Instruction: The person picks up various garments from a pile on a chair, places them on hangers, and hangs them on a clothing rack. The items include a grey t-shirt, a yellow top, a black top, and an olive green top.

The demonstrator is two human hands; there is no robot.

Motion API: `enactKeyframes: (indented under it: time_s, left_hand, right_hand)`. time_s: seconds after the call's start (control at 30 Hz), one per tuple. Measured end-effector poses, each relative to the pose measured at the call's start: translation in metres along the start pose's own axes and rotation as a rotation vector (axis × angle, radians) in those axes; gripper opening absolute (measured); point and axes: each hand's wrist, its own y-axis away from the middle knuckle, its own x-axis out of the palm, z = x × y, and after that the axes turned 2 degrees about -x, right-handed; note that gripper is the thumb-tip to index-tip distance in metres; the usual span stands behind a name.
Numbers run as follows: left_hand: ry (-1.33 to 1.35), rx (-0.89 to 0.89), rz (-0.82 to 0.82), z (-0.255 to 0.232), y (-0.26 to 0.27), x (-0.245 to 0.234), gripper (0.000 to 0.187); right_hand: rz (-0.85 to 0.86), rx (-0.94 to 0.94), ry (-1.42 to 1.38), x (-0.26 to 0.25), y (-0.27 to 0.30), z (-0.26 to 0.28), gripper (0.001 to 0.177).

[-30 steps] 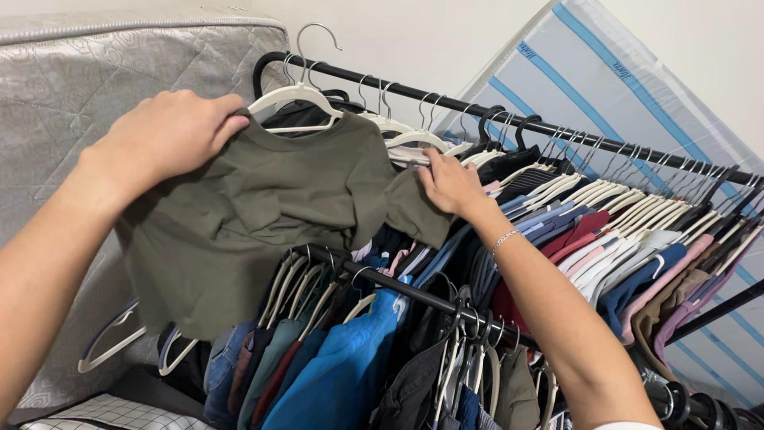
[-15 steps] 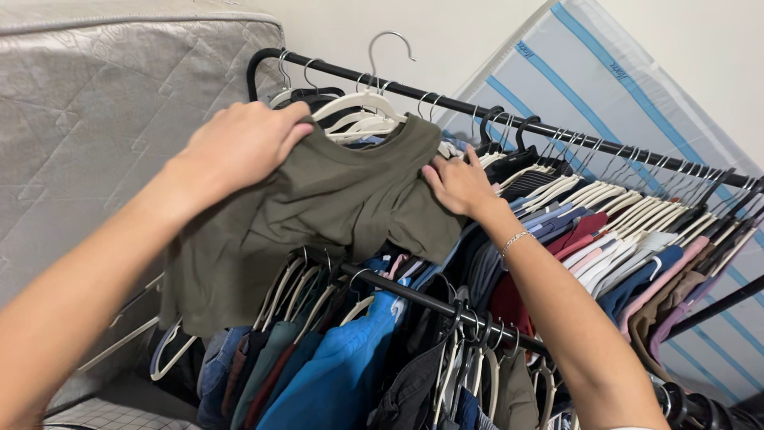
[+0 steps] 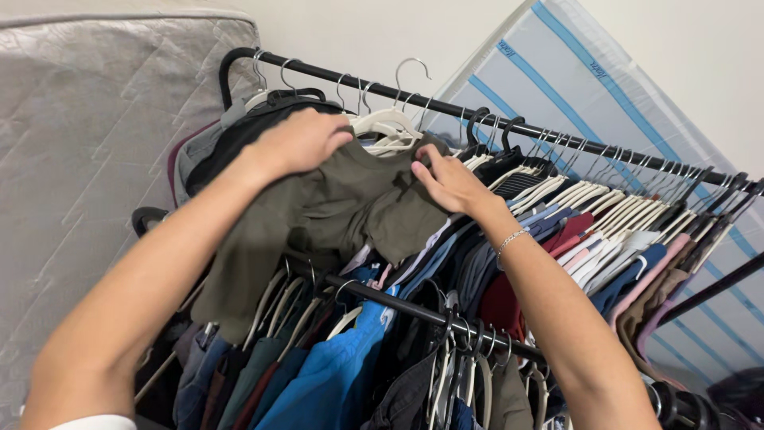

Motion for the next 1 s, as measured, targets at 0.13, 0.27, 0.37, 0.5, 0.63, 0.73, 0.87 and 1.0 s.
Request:
enactKeyframes:
  time_s: [0.13, 0.27, 0.37, 0.5, 0.63, 0.73, 0.87, 1.0]
  left_hand:
    - [0.070, 0.219, 0.004, 0.039, -0.007, -0.030, 0.033]
    - [0.104, 0.233, 0.127, 0.056, -0.014, -0.028, 0.036]
    - [0.132, 0.234, 0.197, 0.047, -0.023, 0.010, 0.034]
    - [0.150, 0.353, 0.092, 0.028, -0.037, 0.055, 0.030]
    - [0.212, 0.180, -0.081, 0.021, -0.053, 0.058, 0.030]
    - [0.249, 0.160, -0.131, 0.010, -0.071, 0.076, 0.029]
    - [0.192, 0.135, -0.063, -0.014, -0.090, 0.132, 0.025]
    - [0.279, 0.123, -0.004, -0.026, -0.087, 0.162, 0.021]
  right_hand:
    - [-0.015, -0.020, -0.029, -0.006, -0.004, -0.009, 0.036]
    - [-0.077, -0.141, 0.059, 0.007, -0.006, -0.013, 0.029]
    - [-0.047, -0.065, 0.066, 0.009, -0.004, -0.008, 0.031]
    - [-0.015, -0.075, 0.039, 0.005, 0.000, -0.006, 0.032]
    - [-0.012, -0.069, 0.009, 0.001, 0.003, -0.011, 0.034]
    - [-0.010, -0.047, 0.046, 0.003, 0.004, -0.011, 0.035]
    - [-0.044, -0.143, 0.035, 0.007, 0.004, -0.016, 0.036]
    - [-0.077, -0.204, 0.009, 0.008, 0.006, -0.021, 0.035]
